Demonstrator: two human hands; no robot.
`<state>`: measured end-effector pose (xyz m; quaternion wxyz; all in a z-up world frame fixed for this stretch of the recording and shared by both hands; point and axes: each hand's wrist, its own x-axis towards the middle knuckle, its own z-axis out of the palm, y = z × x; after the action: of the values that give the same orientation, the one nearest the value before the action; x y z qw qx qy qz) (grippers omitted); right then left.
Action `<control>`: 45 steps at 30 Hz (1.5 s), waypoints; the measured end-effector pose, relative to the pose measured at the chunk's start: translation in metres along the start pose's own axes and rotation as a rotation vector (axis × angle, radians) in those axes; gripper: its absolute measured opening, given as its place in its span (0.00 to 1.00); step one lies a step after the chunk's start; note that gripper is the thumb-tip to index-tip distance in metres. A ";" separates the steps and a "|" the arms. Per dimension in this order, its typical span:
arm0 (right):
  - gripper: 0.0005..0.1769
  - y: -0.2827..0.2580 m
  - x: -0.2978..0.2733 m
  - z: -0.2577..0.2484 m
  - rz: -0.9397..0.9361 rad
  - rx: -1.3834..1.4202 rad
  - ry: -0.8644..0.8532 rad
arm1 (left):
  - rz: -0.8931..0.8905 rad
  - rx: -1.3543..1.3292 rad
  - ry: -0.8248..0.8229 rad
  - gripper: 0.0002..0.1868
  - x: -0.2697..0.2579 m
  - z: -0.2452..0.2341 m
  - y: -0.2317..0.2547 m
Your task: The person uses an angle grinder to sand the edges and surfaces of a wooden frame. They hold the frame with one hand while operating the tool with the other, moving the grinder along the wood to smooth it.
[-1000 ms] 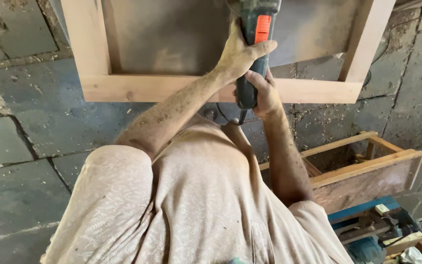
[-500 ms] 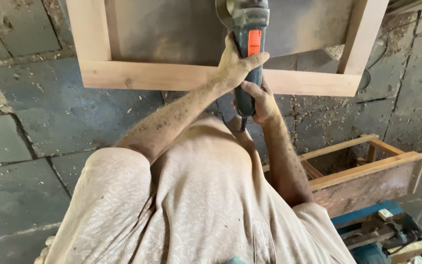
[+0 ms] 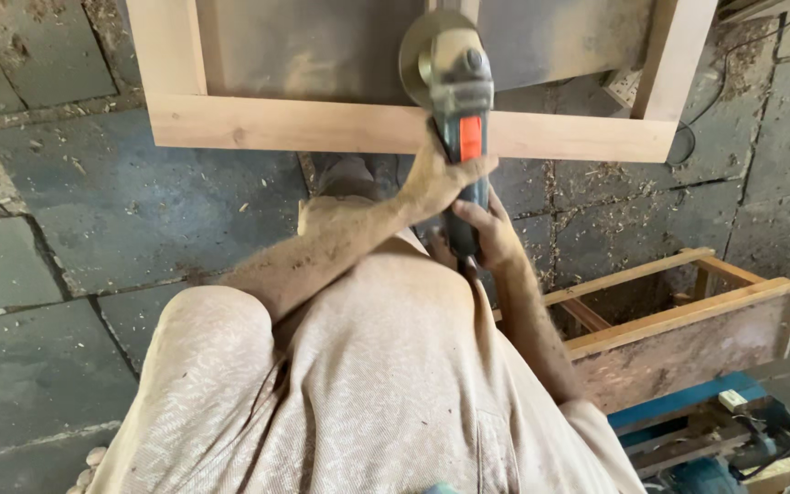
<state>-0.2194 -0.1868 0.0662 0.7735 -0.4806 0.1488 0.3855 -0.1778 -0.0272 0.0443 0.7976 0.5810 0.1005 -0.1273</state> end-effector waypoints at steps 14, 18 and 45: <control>0.40 0.018 -0.031 -0.001 -0.008 0.140 0.119 | -0.085 0.081 0.039 0.51 -0.018 0.016 0.010; 0.40 -0.029 0.034 0.004 -0.038 0.048 0.011 | 0.122 0.040 0.080 0.51 0.053 -0.011 0.036; 0.23 -0.061 0.065 0.007 -0.068 0.092 0.198 | -0.102 0.057 0.032 0.48 0.113 -0.001 0.044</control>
<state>-0.1328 -0.1665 0.0689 0.7890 -0.4850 0.2256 0.3024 -0.0571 -0.0229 0.0487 0.7714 0.5996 0.1392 -0.1614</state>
